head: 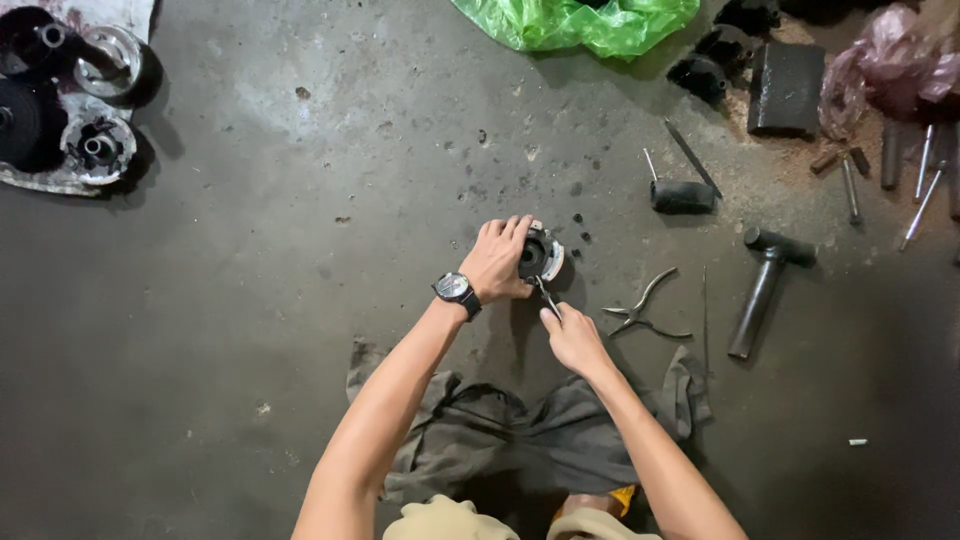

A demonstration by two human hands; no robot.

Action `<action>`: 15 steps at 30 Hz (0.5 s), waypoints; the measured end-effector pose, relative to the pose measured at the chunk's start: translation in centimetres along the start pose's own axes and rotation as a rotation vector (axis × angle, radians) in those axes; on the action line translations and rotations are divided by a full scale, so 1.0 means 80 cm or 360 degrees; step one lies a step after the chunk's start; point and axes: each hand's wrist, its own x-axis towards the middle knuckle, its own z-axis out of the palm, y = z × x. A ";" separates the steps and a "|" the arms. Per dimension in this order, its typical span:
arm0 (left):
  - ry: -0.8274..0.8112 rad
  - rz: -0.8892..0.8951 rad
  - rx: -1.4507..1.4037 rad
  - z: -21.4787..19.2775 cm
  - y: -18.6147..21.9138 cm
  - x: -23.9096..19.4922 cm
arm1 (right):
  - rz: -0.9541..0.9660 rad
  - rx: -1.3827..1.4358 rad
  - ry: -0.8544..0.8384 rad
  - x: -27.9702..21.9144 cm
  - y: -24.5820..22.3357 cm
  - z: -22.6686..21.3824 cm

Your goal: The person sits on the floor of a repair workshop, spreads a cloth, and disassembles a round metal clutch hub assembly by hand, prying out internal shoe components with a small hand tool and pliers. They set the worked hub aside and reach for another part at the end.

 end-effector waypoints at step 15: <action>0.0961 -0.0588 0.0011 0.026 -0.105 -0.103 | 0.0024 0.0053 0.0274 0.000 0.002 0.020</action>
